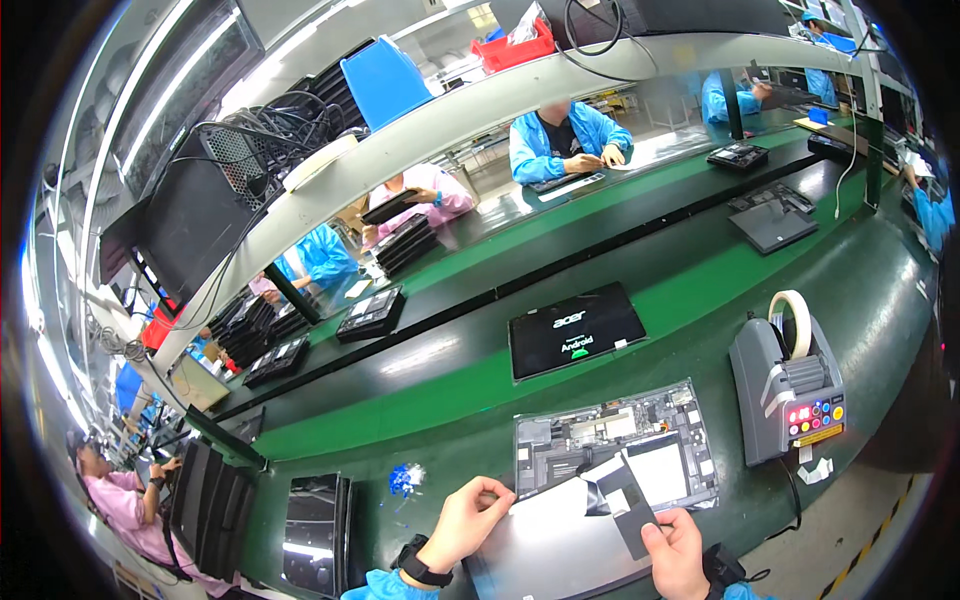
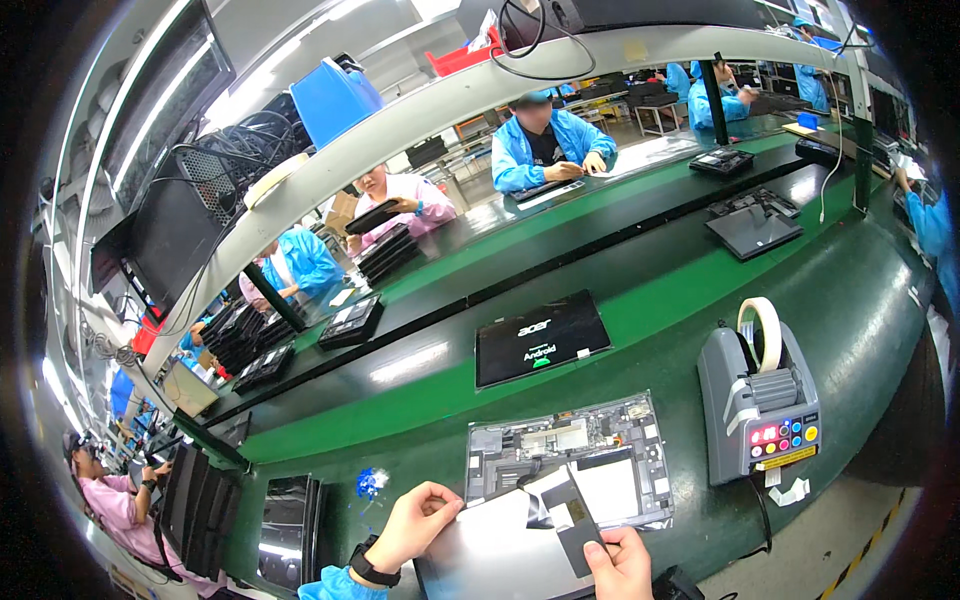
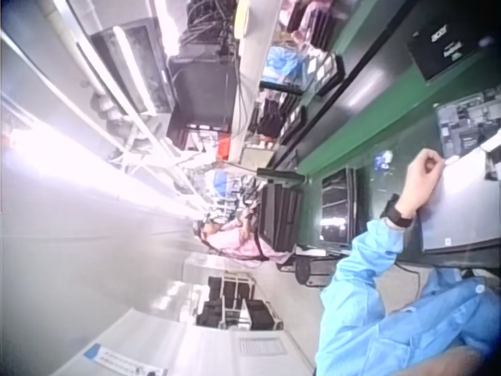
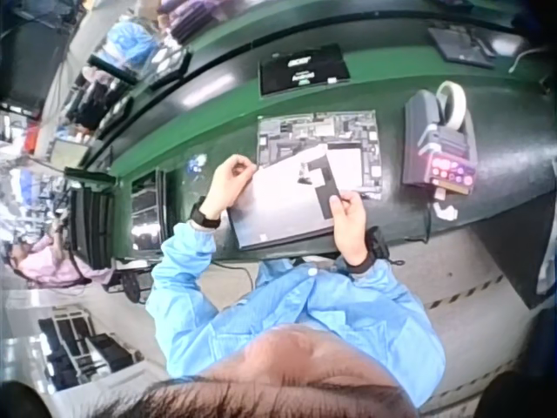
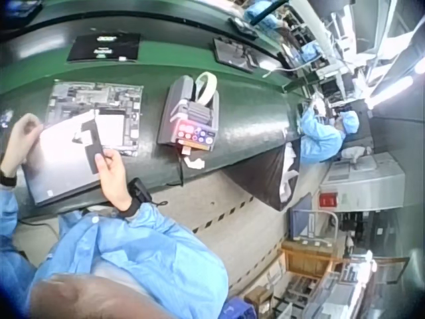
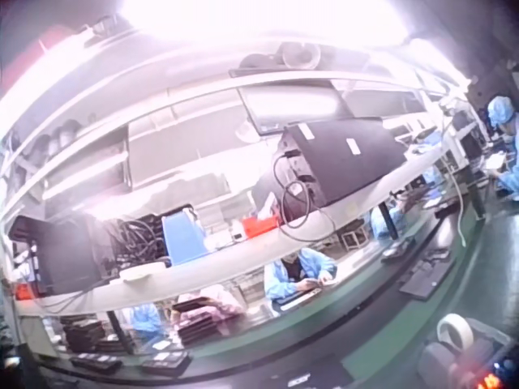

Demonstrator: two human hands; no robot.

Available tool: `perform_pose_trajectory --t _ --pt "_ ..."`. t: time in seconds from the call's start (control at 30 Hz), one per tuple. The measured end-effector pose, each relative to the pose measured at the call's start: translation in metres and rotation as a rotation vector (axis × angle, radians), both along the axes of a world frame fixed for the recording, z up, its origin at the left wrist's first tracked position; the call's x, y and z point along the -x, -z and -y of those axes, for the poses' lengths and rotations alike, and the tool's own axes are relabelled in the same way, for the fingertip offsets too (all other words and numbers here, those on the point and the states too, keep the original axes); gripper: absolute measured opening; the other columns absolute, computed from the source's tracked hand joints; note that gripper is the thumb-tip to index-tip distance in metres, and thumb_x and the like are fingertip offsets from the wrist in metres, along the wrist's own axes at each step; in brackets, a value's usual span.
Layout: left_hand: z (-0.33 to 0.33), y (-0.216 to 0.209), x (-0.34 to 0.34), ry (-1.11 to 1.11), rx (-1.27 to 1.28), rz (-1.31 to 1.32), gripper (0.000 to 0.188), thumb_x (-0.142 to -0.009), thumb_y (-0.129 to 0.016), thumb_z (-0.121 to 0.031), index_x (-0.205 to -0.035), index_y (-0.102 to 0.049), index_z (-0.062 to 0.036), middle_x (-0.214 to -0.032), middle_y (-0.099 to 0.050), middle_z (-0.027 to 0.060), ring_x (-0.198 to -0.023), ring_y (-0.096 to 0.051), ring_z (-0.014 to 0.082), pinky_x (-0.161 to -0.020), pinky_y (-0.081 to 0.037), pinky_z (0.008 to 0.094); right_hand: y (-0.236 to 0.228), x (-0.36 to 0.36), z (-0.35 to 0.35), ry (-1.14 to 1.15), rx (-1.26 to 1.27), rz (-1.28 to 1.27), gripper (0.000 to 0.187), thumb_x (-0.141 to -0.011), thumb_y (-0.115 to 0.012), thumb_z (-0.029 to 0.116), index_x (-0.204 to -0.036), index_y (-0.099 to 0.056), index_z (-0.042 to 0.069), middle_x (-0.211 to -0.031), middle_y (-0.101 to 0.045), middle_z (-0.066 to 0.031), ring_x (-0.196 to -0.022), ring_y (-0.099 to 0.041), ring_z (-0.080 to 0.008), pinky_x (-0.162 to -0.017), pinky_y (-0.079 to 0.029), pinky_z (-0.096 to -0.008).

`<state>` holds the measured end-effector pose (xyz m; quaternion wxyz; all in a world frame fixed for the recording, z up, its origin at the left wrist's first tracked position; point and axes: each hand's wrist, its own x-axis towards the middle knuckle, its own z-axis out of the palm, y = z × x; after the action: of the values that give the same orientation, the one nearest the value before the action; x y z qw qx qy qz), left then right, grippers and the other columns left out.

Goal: The person assembles tablets by retrieving tablet components from the conveyor belt, peeling and applying adhesive tape onto the screens, and attaching the screens onto the tablet bodies by hand.

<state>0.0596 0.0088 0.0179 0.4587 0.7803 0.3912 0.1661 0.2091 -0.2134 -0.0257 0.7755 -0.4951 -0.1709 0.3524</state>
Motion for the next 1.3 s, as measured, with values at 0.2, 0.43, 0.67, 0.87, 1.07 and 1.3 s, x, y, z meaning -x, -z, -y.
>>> perform_pose_trajectory --t 0.2,0.43,0.67,0.87,1.07,1.3 --pt "-0.004 0.018 0.008 0.029 -0.006 0.101 0.016 -0.084 -0.065 -0.011 -0.092 -0.058 0.0006 -0.086 -0.065 0.0068 -0.081 -0.063 0.0127 -0.073 -0.051 0.0251 0.001 0.001 0.001 -0.018 -0.005 0.032 0.011 -0.092 -0.053 0.008 -0.100 -0.051 0.001 -0.085 -0.058 -0.0020 -0.076 -0.053 -0.0061 -0.067 -0.043 -0.0191" --pt "0.000 0.023 0.007 0.044 -0.134 0.166 0.015 -0.083 -0.065 -0.009 -0.092 -0.058 0.0006 -0.090 -0.063 0.0080 -0.084 -0.063 0.0169 -0.078 -0.052 0.0286 0.002 0.002 0.000 0.011 0.015 0.043 0.010 -0.093 -0.053 0.008 -0.099 -0.052 0.000 -0.084 -0.058 -0.0016 -0.076 -0.054 -0.0063 -0.068 -0.043 -0.0191" --pt "0.004 0.011 0.005 0.088 -0.209 0.122 0.014 -0.082 -0.065 -0.010 -0.088 -0.059 0.0006 -0.092 -0.061 0.0086 -0.086 -0.063 0.0181 -0.080 -0.051 0.0302 0.001 0.002 0.001 0.005 0.029 0.032 0.011 -0.093 -0.053 0.009 -0.099 -0.051 0.001 -0.082 -0.058 -0.0003 -0.072 -0.052 -0.0044 -0.065 -0.042 -0.0180" --pt "0.000 0.018 0.004 0.090 -0.231 0.144 0.012 -0.080 -0.066 -0.009 -0.086 -0.059 -0.0019 -0.093 -0.061 0.0095 -0.086 -0.061 0.0198 -0.075 -0.051 0.0298 0.000 0.002 -0.001 0.000 0.017 0.019 0.011 -0.093 -0.053 0.010 -0.100 -0.051 0.002 -0.082 -0.058 0.0003 -0.072 -0.051 -0.0037 -0.064 -0.041 -0.0180" --pt "-0.050 0.009 0.018 -0.191 -0.388 0.219 0.011 -0.079 -0.066 -0.010 -0.084 -0.060 -0.0016 -0.090 -0.061 0.0087 -0.084 -0.059 0.0157 -0.070 -0.047 0.0282 0.002 -0.001 0.000 0.027 0.037 0.039 0.011 -0.093 -0.053 0.009 -0.100 -0.051 0.002 -0.083 -0.058 0.0002 -0.073 -0.052 -0.0042 -0.065 -0.042 -0.0181" --pt "-0.188 0.090 0.128 -0.597 -0.325 -0.279 0.026 -0.070 -0.074 -0.026 -0.074 -0.067 -0.0003 -0.071 -0.066 0.0140 -0.066 -0.064 0.0202 -0.064 -0.049 0.0329 -0.001 0.002 -0.001 0.014 0.035 0.047 0.012 -0.092 -0.054 0.010 -0.100 -0.052 0.001 -0.084 -0.057 0.0005 -0.075 -0.051 -0.0045 -0.066 -0.042 -0.0180"
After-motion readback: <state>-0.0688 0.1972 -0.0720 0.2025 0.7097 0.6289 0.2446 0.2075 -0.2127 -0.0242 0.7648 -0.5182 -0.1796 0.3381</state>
